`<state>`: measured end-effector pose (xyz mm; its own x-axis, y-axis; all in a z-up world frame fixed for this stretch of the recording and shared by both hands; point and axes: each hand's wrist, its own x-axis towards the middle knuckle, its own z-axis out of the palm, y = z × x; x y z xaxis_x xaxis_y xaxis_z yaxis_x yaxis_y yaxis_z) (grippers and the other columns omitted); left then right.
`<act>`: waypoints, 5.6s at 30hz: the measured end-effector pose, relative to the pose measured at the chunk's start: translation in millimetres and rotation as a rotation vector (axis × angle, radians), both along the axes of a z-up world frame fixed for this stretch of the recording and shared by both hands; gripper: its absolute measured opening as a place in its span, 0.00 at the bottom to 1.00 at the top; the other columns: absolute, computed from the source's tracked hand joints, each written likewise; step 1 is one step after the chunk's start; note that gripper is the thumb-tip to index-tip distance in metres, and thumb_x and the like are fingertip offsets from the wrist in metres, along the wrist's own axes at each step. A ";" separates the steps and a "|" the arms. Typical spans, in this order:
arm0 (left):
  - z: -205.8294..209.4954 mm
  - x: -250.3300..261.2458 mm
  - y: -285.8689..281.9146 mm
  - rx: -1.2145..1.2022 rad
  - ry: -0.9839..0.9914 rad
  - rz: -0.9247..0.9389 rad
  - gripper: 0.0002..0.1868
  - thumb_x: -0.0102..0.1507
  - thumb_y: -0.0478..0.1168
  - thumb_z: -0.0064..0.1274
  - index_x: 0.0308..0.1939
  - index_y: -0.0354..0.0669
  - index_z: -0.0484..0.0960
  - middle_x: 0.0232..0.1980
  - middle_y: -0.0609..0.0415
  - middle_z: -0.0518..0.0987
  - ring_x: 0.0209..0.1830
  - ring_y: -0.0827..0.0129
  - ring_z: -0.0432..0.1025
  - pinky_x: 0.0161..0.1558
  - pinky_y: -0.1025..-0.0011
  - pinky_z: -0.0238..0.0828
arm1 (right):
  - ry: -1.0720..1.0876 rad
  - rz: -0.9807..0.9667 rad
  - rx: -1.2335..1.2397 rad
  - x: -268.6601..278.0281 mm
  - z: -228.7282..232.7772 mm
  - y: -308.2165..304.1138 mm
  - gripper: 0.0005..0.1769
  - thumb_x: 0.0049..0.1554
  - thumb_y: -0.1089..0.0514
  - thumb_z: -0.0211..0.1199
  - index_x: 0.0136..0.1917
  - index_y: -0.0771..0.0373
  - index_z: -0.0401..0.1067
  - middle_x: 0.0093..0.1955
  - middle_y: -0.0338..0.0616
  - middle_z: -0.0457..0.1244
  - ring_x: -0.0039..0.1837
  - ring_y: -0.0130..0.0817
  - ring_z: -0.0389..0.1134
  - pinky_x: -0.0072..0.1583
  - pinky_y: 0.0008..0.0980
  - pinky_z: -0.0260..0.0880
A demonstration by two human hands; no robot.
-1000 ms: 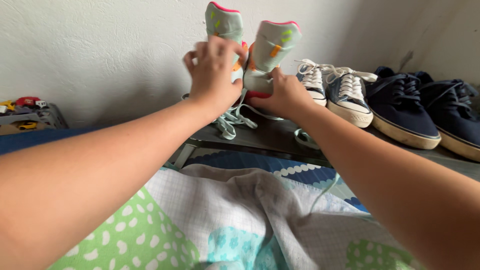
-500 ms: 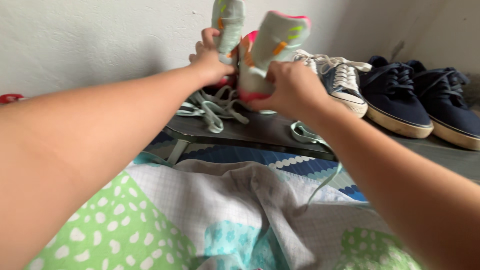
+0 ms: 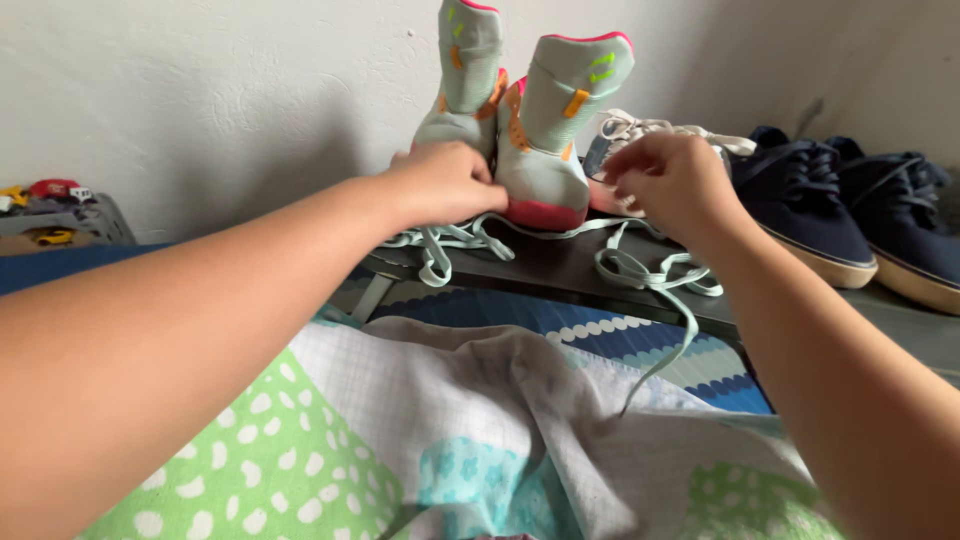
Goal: The person threads white shoelaces through the eyelets of a blue canvas sneaker on a small table, pulling the laces tight and working them through successive eyelet pairs. They then set the sneaker aside and begin threading light green laces into a pair of toddler shoes.
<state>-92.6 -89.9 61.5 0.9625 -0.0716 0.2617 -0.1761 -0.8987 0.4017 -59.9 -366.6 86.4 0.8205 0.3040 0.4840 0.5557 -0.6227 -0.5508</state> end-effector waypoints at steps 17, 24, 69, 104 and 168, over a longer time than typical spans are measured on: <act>4.4 29.4 32.6 -0.079 -0.079 -0.330 0.31 0.46 0.46 0.75 0.51 0.45 0.83 0.50 0.52 0.83 0.52 0.65 0.76 0.54 0.66 0.73 | 0.018 -0.123 0.073 -23.2 -15.1 -57.0 0.11 0.59 0.55 0.66 0.53 0.59 0.82 0.39 0.40 0.67 0.35 0.25 0.60 0.38 0.29 0.62; 21.6 23.2 -49.5 -0.469 -0.557 -0.612 0.20 0.56 0.47 0.71 0.45 0.42 0.84 0.39 0.58 0.85 0.40 0.75 0.80 0.45 0.73 0.79 | 0.324 0.323 0.785 -18.0 32.5 -38.4 0.13 0.66 0.56 0.61 0.56 0.69 0.71 0.42 0.36 0.64 0.39 0.24 0.63 0.38 0.23 0.64; 93.4 138.9 -5.9 -0.032 -0.147 -0.677 0.33 0.58 0.47 0.68 0.64 0.45 0.74 0.64 0.53 0.79 0.63 0.65 0.73 0.59 0.66 0.72 | -0.181 0.156 -0.043 114.6 20.8 16.4 0.16 0.51 0.62 0.72 0.53 0.63 0.78 0.66 0.47 0.60 0.64 0.37 0.68 0.60 0.33 0.72; 23.3 122.8 8.8 -0.205 -0.737 -0.477 0.29 0.50 0.36 0.72 0.53 0.39 0.76 0.39 0.47 0.84 0.38 0.63 0.79 0.41 0.66 0.76 | -0.225 -0.079 -0.257 110.5 15.5 47.2 0.55 0.44 0.36 0.82 0.73 0.67 0.62 0.70 0.57 0.50 0.70 0.50 0.58 0.66 0.39 0.67; 77.1 -3.4 -87.4 -1.133 0.444 -0.675 0.11 0.70 0.44 0.45 0.49 0.46 0.80 0.39 0.57 0.84 0.37 0.72 0.78 0.37 0.72 0.83 | 0.477 0.322 0.639 -61.2 64.3 -15.9 0.16 0.66 0.50 0.58 0.61 0.60 0.75 0.44 0.36 0.65 0.41 0.26 0.63 0.40 0.25 0.64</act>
<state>-95.9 -177.3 138.6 0.8442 -0.5071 0.1739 -0.1081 0.1567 0.9817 -121.1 -382.6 150.7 0.9005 0.3434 0.2666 0.2716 0.0346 -0.9618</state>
